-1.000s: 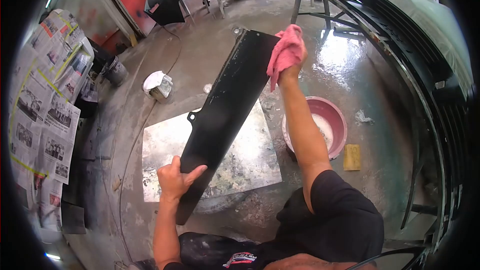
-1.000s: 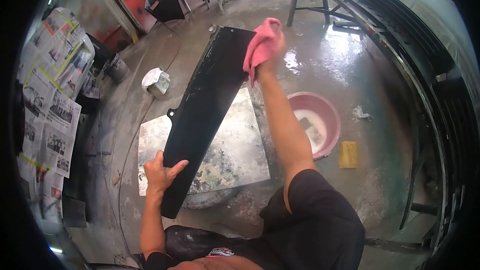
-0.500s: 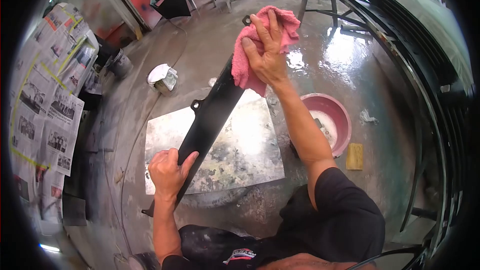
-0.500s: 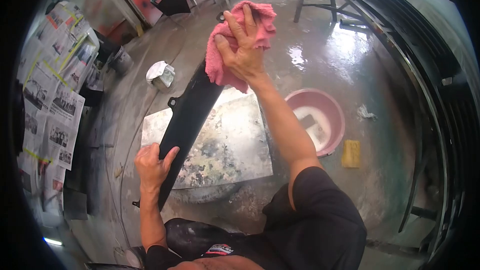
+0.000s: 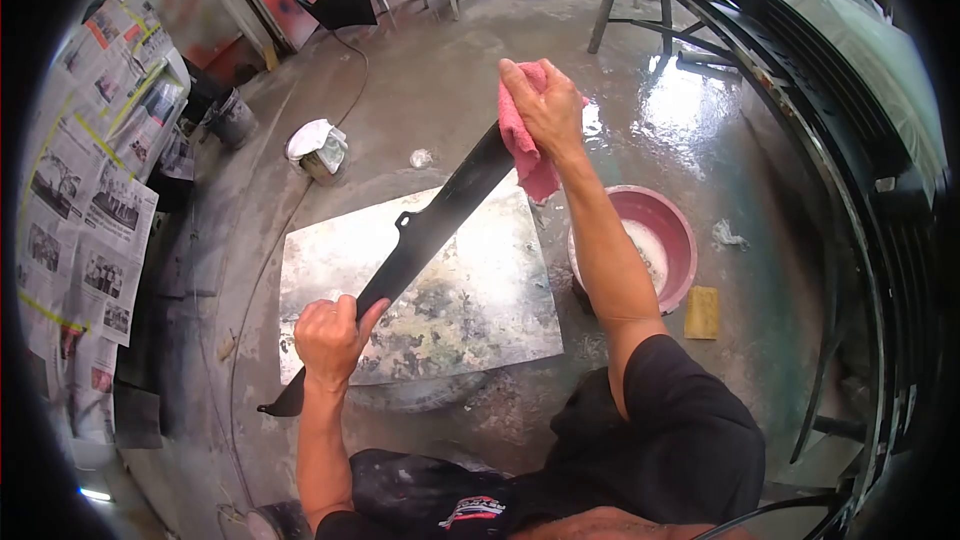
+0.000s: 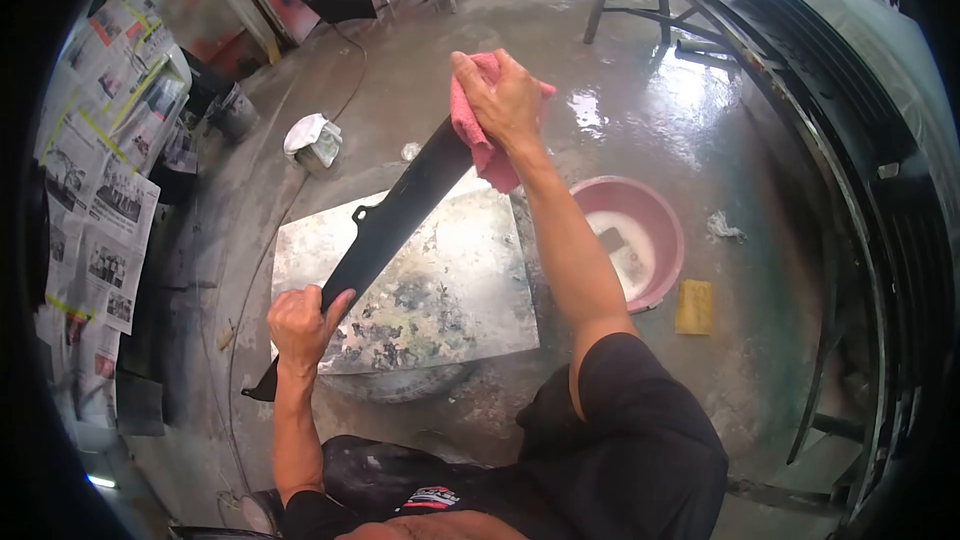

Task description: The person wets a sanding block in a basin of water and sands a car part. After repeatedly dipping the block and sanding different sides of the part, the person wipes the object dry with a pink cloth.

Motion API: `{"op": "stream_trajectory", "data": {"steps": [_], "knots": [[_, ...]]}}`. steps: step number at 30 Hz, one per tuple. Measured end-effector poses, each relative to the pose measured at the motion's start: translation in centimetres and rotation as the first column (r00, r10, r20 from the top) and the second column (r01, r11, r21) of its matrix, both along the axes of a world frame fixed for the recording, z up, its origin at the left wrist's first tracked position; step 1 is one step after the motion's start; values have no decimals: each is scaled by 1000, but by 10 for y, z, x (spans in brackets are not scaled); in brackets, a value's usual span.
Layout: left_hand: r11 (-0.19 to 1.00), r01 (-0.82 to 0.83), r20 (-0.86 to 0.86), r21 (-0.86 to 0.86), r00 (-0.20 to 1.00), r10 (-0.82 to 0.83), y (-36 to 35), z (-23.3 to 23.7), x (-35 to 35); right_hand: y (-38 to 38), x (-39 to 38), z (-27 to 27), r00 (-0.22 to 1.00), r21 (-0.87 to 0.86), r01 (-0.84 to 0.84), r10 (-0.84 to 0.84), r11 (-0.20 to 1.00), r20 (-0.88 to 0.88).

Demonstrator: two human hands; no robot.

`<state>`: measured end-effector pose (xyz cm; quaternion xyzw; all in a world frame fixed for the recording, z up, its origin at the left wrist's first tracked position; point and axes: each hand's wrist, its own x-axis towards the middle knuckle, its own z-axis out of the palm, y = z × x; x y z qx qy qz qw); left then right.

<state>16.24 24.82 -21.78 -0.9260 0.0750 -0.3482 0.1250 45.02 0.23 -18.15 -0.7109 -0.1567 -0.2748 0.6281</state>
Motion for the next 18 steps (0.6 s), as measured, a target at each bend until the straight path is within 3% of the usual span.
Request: {"op": "stream_trajectory", "data": {"steps": [3,5,6,8,9,11,12,13,15,18], "knots": [[999,-15,-32,-29,999,14,-1,-1,-2,2,-1,-5,998,-131,35,-40,991,-38],[997,-17,-59,-71,998,13,-7,-1,0,10,1,-16,982,120,183,-176,976,-61],[993,2,-68,-119,998,-10,-12,0,1,15,5,-23,983,119,180,-173,976,-64],[985,15,-84,-172,996,-30,-19,1,2,29,16,-35,884,281,306,-381,910,270],[985,8,-83,-170,996,-23,-19,1,2,38,13,-38,887,284,299,-375,911,270],[989,-29,-77,-148,997,18,-19,-3,2,60,-6,-46,898,-9,380,-366,925,245],[989,-34,-80,-147,997,22,-19,-4,3,69,-17,-48,950,-12,269,-263,963,170],[990,-46,-65,-133,997,38,-18,-6,3,80,-30,-50,951,-12,265,-259,964,167],[991,-59,-54,-117,997,53,-16,-11,5,102,-62,-58,953,-145,197,-154,970,262],[979,-110,-53,-170,993,103,-13,-16,6,127,-111,-61,962,-79,-59,78,995,263]]}}
